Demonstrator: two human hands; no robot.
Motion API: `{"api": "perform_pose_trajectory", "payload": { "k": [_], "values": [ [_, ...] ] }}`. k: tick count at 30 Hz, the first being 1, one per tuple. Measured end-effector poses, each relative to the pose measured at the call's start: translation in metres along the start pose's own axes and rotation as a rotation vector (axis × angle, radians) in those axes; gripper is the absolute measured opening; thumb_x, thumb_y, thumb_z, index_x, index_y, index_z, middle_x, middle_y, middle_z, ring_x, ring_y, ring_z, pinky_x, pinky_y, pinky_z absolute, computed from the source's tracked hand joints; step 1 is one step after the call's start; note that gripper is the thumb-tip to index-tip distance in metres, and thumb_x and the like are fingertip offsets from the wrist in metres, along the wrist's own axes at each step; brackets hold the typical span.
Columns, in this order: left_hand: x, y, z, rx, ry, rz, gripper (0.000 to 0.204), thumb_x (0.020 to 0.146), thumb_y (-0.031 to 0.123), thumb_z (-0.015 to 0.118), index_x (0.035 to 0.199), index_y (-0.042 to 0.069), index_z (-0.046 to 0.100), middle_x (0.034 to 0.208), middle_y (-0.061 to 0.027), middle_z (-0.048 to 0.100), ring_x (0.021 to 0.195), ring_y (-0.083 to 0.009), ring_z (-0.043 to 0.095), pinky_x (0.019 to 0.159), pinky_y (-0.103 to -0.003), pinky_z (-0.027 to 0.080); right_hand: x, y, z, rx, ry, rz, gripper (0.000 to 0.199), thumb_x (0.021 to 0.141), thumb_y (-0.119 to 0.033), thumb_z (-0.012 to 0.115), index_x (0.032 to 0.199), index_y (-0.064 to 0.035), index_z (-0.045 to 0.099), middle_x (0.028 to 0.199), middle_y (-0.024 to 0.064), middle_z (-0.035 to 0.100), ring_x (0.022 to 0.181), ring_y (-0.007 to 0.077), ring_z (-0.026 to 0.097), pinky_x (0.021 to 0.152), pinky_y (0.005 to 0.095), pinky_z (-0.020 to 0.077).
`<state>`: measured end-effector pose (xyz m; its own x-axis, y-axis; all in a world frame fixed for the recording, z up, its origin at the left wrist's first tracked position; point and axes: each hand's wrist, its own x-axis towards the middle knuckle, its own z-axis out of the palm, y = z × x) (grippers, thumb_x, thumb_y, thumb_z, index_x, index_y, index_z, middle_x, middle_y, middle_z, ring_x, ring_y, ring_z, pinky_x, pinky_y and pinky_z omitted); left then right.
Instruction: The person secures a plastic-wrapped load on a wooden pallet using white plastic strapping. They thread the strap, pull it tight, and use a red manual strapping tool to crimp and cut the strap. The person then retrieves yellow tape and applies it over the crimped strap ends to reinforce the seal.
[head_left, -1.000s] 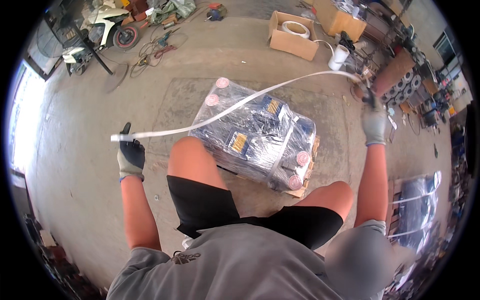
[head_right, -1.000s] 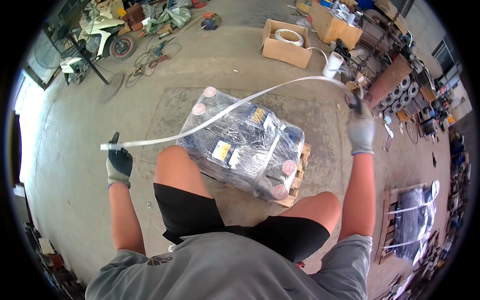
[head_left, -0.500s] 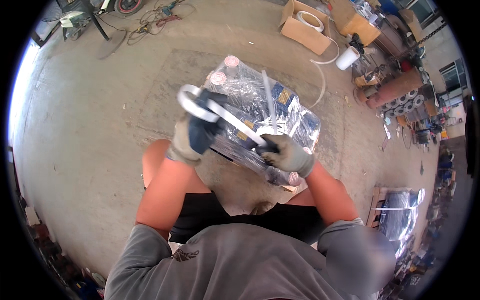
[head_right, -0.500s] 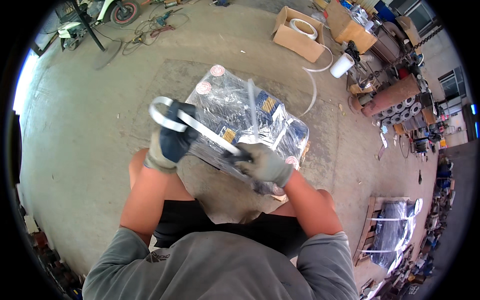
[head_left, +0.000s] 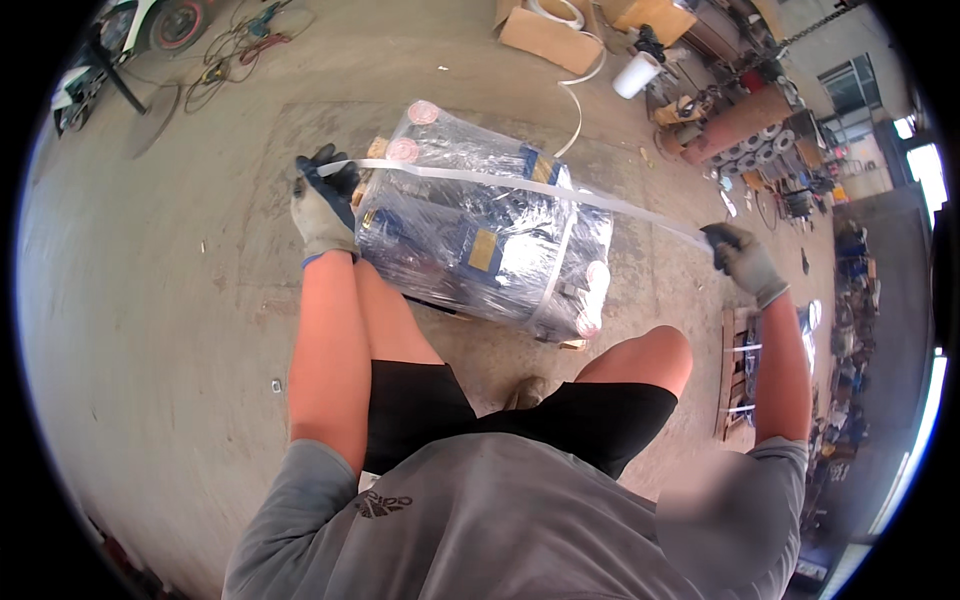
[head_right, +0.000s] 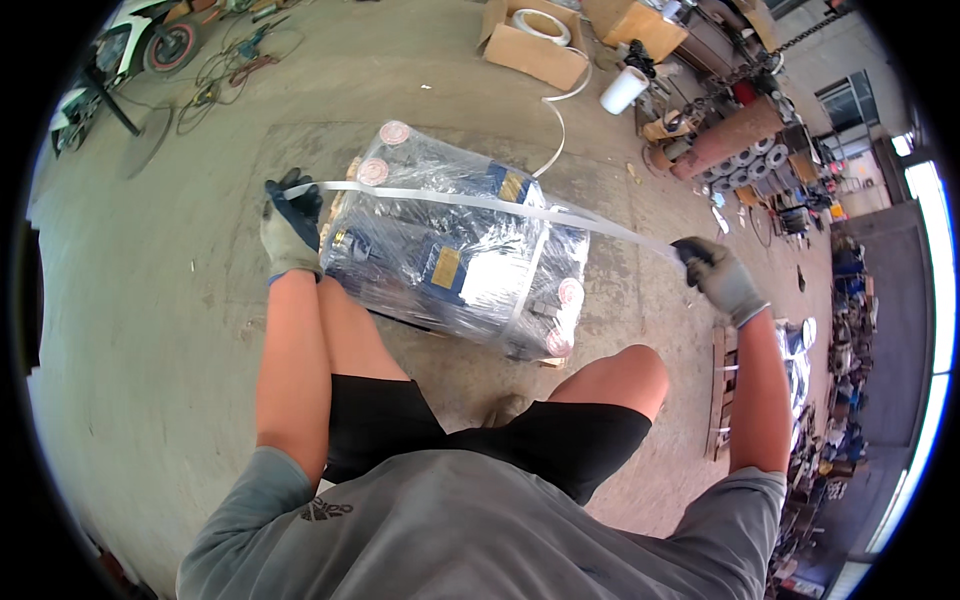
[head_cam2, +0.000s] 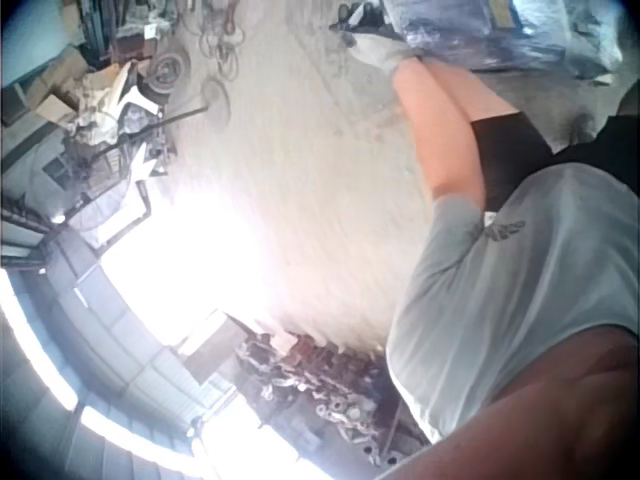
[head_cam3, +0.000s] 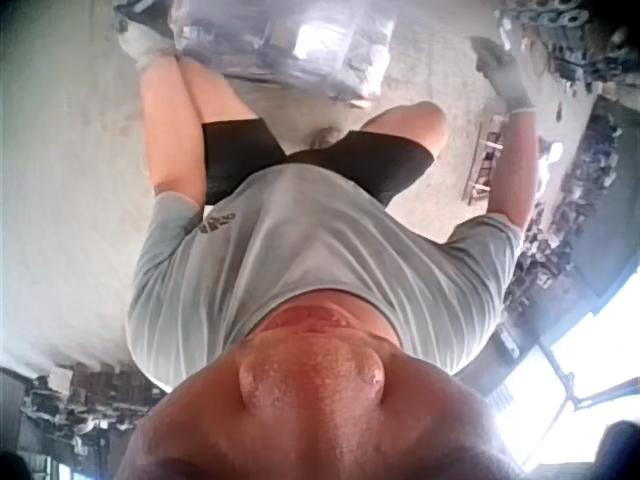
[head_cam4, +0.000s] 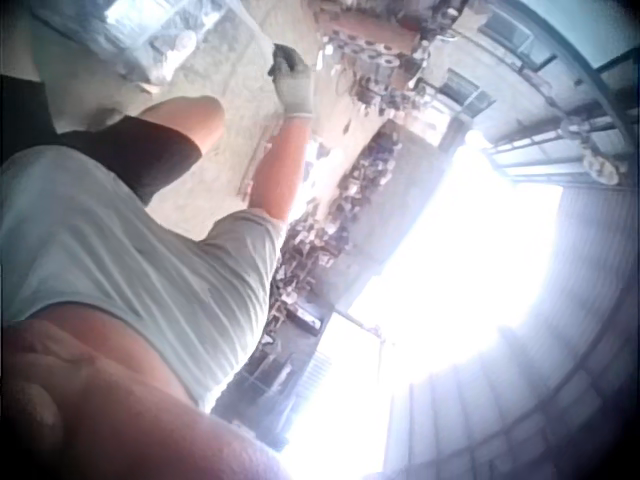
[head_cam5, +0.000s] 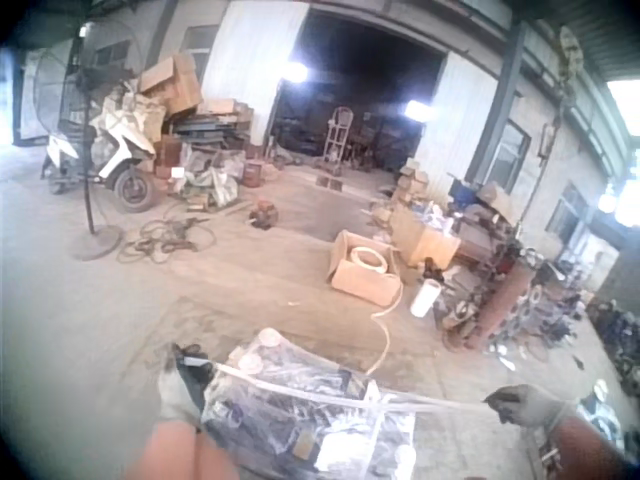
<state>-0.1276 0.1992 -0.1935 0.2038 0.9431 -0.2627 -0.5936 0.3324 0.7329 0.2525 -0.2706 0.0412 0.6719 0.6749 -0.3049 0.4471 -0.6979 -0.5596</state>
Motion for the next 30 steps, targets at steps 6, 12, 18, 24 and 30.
{"api": "perform_pose_trajectory", "payload": {
  "k": [6,12,18,24,30],
  "values": [
    [-0.029,-0.063,0.042,0.424,-0.559,0.127,0.038,0.107,0.004,0.056,0.144,0.000,0.054,0.134,-0.0125,0.065,0.119,-0.0217,0.067,0.103,-0.034,0.055,0.010,-0.011,-0.086,-0.318,0.327,-0.082,0.030,0.094,0.000,0.061,0.123,0.0003,0.069,0.092,0.0090,0.072,0.070,0.0132,0.061,0.066,0.0288,0.0509],
    [-0.046,-0.058,0.060,0.963,-0.740,0.376,0.079,0.091,0.025,0.079,0.158,0.005,0.040,0.156,-0.0252,0.046,0.147,-0.0400,0.044,0.121,-0.048,0.039,0.055,-0.048,-0.083,-0.622,0.512,-0.122,0.032,0.093,-0.013,0.066,0.123,-0.0022,0.069,0.107,0.0241,0.074,0.095,0.0402,0.072,0.083,0.0476,0.0548],
    [-0.083,-0.076,0.087,1.655,-0.804,0.590,0.087,0.100,0.060,0.053,0.160,-0.001,0.036,0.166,-0.0241,0.034,0.154,-0.0483,0.026,0.127,-0.059,0.020,0.159,-0.053,-0.053,-0.706,0.669,-0.257,0.022,0.096,-0.020,0.064,0.112,-0.0067,0.069,0.104,0.0223,0.073,0.098,0.0441,0.069,0.086,0.0523,0.0539],
    [-0.124,-0.108,0.104,1.828,-0.887,0.518,0.080,0.104,0.058,0.044,0.156,-0.003,0.044,0.168,-0.0235,0.031,0.156,-0.0494,0.022,0.128,-0.061,0.006,0.287,-0.020,0.013,-0.613,0.444,-0.345,0.024,0.098,-0.027,0.061,0.114,-0.0112,0.069,0.104,0.0226,0.074,0.098,0.0436,0.070,0.085,0.0539,0.0539],
    [-0.124,-0.122,0.121,1.949,-0.887,0.388,0.079,0.099,0.054,0.053,0.151,-0.005,0.048,0.162,-0.0270,0.039,0.155,-0.0488,0.024,0.128,-0.062,0.007,0.420,0.098,0.056,-0.725,0.193,-0.166,0.028,0.102,-0.032,0.055,0.106,-0.0098,0.071,0.104,0.0224,0.075,0.097,0.0445,0.071,0.086,0.0553,0.0549]
  ]
}}
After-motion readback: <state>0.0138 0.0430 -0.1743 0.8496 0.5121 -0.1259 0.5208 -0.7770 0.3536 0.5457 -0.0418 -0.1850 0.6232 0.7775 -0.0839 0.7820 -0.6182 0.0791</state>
